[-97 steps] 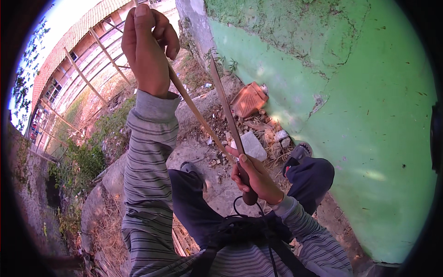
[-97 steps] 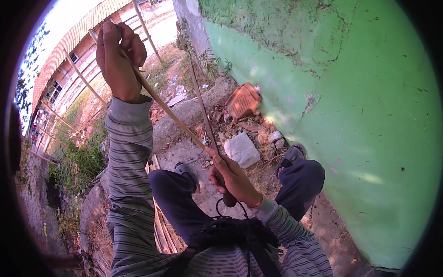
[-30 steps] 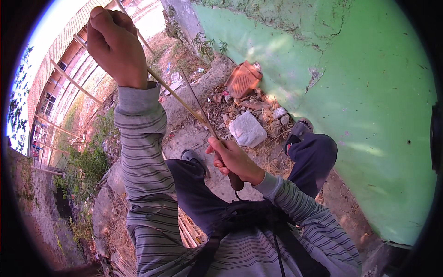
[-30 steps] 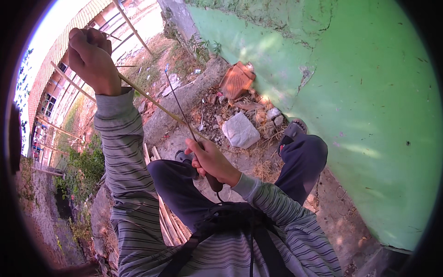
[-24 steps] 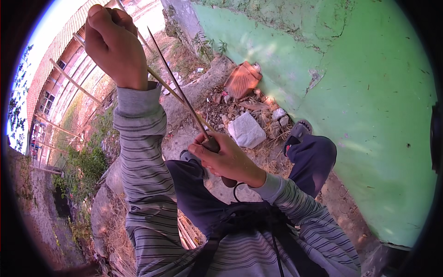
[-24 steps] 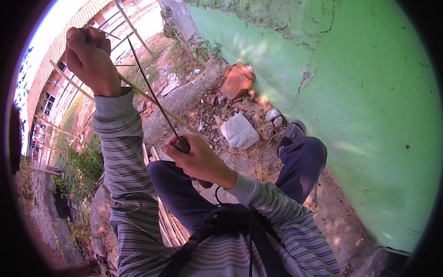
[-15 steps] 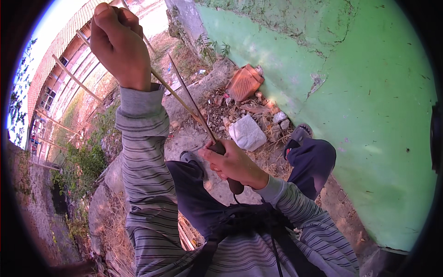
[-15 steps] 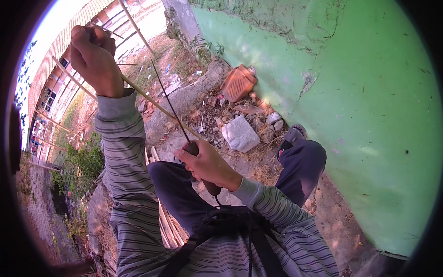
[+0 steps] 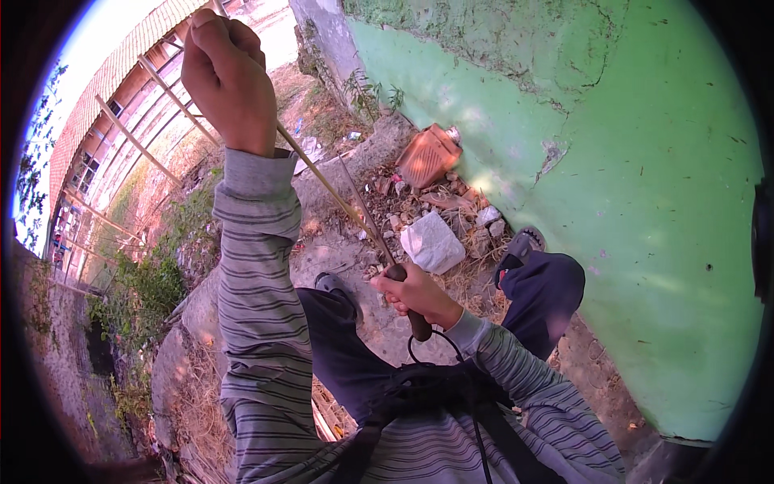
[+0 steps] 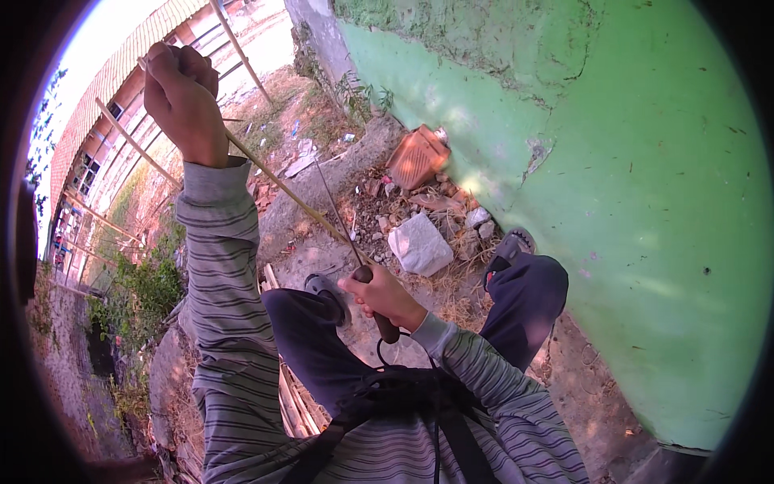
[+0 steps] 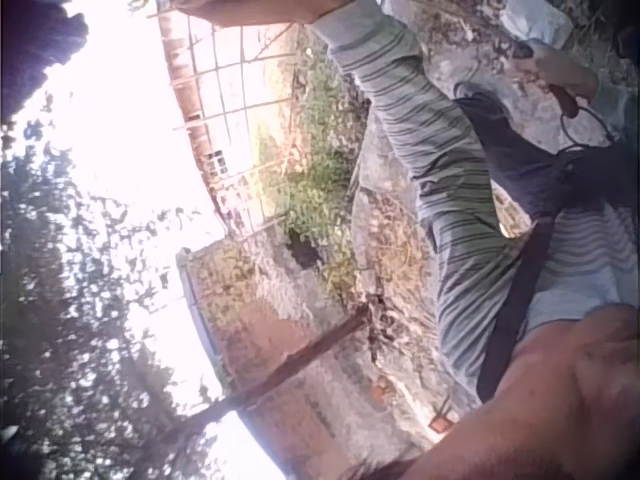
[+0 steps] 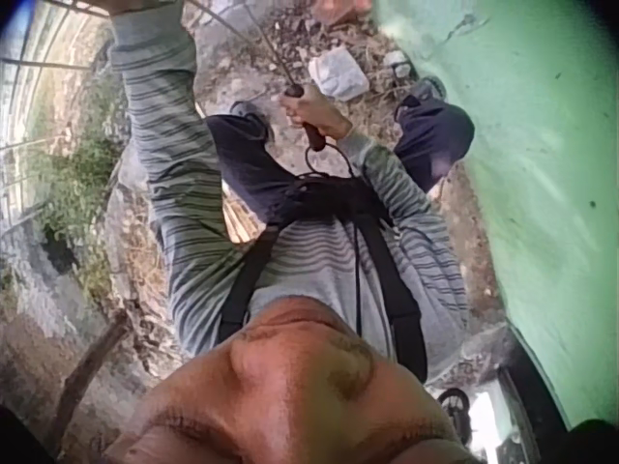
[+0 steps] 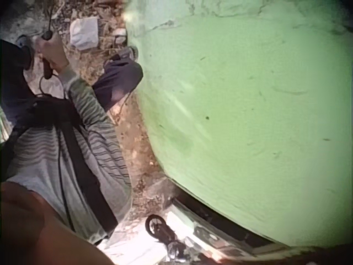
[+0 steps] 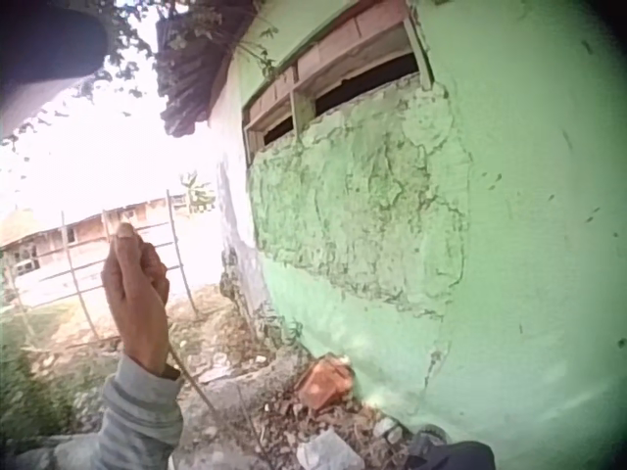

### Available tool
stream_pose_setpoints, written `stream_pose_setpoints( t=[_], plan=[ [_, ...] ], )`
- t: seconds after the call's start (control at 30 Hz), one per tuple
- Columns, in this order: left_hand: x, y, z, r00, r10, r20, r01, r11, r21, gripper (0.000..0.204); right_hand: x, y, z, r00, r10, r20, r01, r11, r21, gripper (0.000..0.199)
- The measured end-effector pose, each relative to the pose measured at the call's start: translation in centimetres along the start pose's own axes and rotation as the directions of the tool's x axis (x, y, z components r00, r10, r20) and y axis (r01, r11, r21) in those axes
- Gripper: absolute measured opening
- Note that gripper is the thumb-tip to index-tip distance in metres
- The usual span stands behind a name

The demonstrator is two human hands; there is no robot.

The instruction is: The person carves and splits bamboo strips along their length using a knife.

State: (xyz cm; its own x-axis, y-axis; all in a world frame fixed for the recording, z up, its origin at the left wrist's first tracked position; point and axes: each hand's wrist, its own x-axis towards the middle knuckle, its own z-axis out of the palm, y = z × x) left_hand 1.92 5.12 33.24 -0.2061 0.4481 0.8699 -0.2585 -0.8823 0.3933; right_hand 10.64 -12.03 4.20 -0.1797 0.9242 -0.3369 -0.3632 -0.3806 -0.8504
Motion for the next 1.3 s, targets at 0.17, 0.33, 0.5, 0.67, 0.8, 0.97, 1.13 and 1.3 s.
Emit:
stream_pose_setpoints(
  t=[0.17, 0.33, 0.5, 0.67, 0.8, 0.97, 1.13, 1.3],
  plan=[
    [-0.1, 0.0, 0.5, 0.998, -0.062, 0.013, 0.062, 0.998, -0.010, 0.032, -2.5, -5.7, 3.5, 0.987, -0.153, 0.040, 0.155, 0.987, -0.035, 0.021],
    [-0.3, 0.3, 1.0, 0.998, -0.058, 0.026, 0.058, 0.998, -0.004, 0.035, -3.2, -7.1, 5.1, 0.960, -0.262, 0.098, 0.259, 0.965, 0.042, 0.021],
    [-0.3, 0.4, 0.4, 0.995, -0.056, 0.078, 0.057, 0.998, -0.014, 0.038, -2.0, -3.8, 2.9, 0.993, -0.117, 0.033, 0.117, 0.993, -0.015, 0.020],
    [0.1, -0.1, -0.6, 1.000, -0.024, 0.013, 0.024, 1.000, -0.019, 0.043, -3.4, -7.0, 5.5, 0.980, -0.178, 0.092, 0.175, 0.984, 0.036, 0.019],
    [0.2, -0.3, -0.4, 1.000, -0.003, 0.026, 0.002, 1.000, 0.022, 0.044, -2.0, -5.2, 4.9, 0.966, -0.251, 0.066, 0.254, 0.967, -0.034, 0.018],
    [0.9, -1.3, -1.5, 0.999, -0.036, -0.034, 0.040, 0.995, 0.095, 0.046, -0.6, -1.1, 3.2, 0.982, -0.179, -0.057, 0.176, 0.983, -0.052, 0.023],
    [0.8, -1.4, -1.5, 0.999, -0.050, -0.015, 0.051, 0.997, 0.066, 0.046, -1.9, -5.1, 5.1, 0.980, -0.196, 0.046, 0.194, 0.980, 0.035, 0.018],
    [0.7, -0.9, -0.2, 0.998, -0.058, -0.040, 0.059, 0.998, 0.028, 0.034, 0.1, -2.7, 4.0, 0.957, -0.288, 0.035, 0.289, 0.957, -0.017, 0.016]
  ],
)
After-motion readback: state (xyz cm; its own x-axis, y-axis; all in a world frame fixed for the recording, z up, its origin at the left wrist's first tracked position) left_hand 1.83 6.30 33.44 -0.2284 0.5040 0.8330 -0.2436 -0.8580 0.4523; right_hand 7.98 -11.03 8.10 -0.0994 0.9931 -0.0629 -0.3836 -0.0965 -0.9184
